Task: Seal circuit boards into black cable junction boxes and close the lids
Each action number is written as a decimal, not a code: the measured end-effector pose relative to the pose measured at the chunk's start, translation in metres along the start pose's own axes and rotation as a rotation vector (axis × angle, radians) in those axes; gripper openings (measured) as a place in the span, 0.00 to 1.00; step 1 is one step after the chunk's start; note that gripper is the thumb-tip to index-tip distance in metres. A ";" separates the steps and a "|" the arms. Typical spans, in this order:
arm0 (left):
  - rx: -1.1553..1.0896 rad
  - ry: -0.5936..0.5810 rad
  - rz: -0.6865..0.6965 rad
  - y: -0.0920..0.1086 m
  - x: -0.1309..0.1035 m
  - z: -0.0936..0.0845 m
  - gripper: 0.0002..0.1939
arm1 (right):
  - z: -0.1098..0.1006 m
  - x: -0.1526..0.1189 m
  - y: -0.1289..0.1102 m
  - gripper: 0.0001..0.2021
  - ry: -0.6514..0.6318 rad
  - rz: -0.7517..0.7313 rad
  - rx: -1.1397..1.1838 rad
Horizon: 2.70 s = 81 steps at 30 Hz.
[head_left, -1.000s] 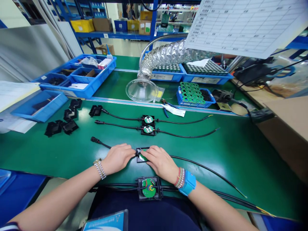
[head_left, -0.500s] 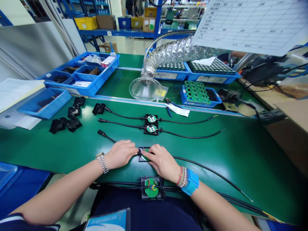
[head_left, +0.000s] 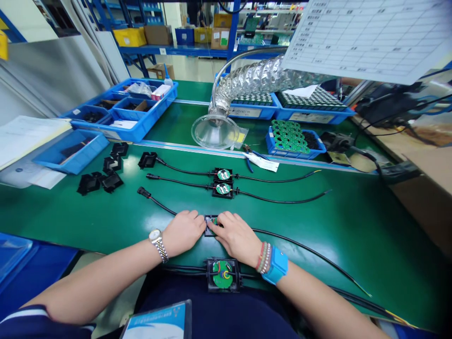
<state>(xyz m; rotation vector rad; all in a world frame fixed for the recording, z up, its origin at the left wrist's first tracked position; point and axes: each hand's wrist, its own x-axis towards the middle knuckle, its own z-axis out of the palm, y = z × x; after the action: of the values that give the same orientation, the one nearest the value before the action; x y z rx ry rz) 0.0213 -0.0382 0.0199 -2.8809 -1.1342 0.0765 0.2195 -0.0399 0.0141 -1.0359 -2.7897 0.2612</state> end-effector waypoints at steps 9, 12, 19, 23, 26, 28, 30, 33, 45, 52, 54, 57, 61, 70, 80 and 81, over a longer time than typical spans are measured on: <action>-0.360 0.172 -0.085 -0.015 -0.005 0.025 0.11 | 0.023 -0.005 0.012 0.16 0.174 -0.005 0.295; -0.378 0.187 -0.058 -0.017 -0.002 0.025 0.11 | 0.026 -0.005 0.014 0.15 0.207 -0.016 0.333; -0.315 0.175 -0.037 -0.014 0.000 0.024 0.12 | 0.021 -0.004 0.013 0.16 0.156 -0.018 0.282; -0.280 0.156 -0.029 -0.009 0.001 0.023 0.12 | 0.014 -0.002 0.011 0.16 0.075 -0.007 0.176; -0.307 0.127 -0.047 -0.009 -0.001 0.019 0.12 | 0.011 -0.001 0.009 0.16 0.056 0.007 0.137; -0.350 0.131 -0.081 -0.010 -0.005 0.013 0.10 | 0.008 -0.004 0.010 0.17 0.068 0.011 0.158; -0.370 0.158 -0.107 -0.010 -0.009 0.007 0.14 | 0.004 -0.011 0.014 0.20 0.115 -0.008 0.240; -0.305 0.153 -0.045 -0.006 -0.013 0.002 0.19 | -0.004 -0.026 0.028 0.24 0.221 -0.016 0.346; -0.123 0.074 0.143 0.000 0.012 0.009 0.17 | 0.018 -0.036 0.046 0.12 0.341 0.103 0.369; -0.113 0.055 0.149 0.001 0.013 0.006 0.15 | 0.021 -0.036 0.053 0.14 0.298 0.029 0.336; -0.114 0.060 0.155 0.002 0.013 0.006 0.15 | 0.022 -0.037 0.053 0.14 0.292 0.030 0.320; -0.127 0.074 0.158 0.002 0.012 0.007 0.15 | 0.022 -0.037 0.051 0.14 0.288 0.043 0.299; -0.140 0.088 0.158 0.001 0.011 0.009 0.15 | 0.022 -0.037 0.049 0.14 0.286 0.066 0.277; -0.248 0.040 0.123 0.000 0.011 0.016 0.20 | 0.025 -0.033 0.052 0.12 0.291 0.045 0.282; -0.229 0.050 0.114 -0.005 0.010 0.021 0.19 | 0.014 -0.021 0.056 0.12 0.155 -0.009 0.148; -0.240 0.061 0.109 -0.006 0.006 0.022 0.19 | 0.012 -0.022 0.055 0.11 0.137 0.003 0.110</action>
<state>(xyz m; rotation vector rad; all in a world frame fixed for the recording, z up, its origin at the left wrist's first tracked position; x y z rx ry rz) 0.0207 -0.0294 -0.0016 -3.1286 -1.0418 -0.1533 0.2678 -0.0148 -0.0110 -0.9927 -2.6206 0.3272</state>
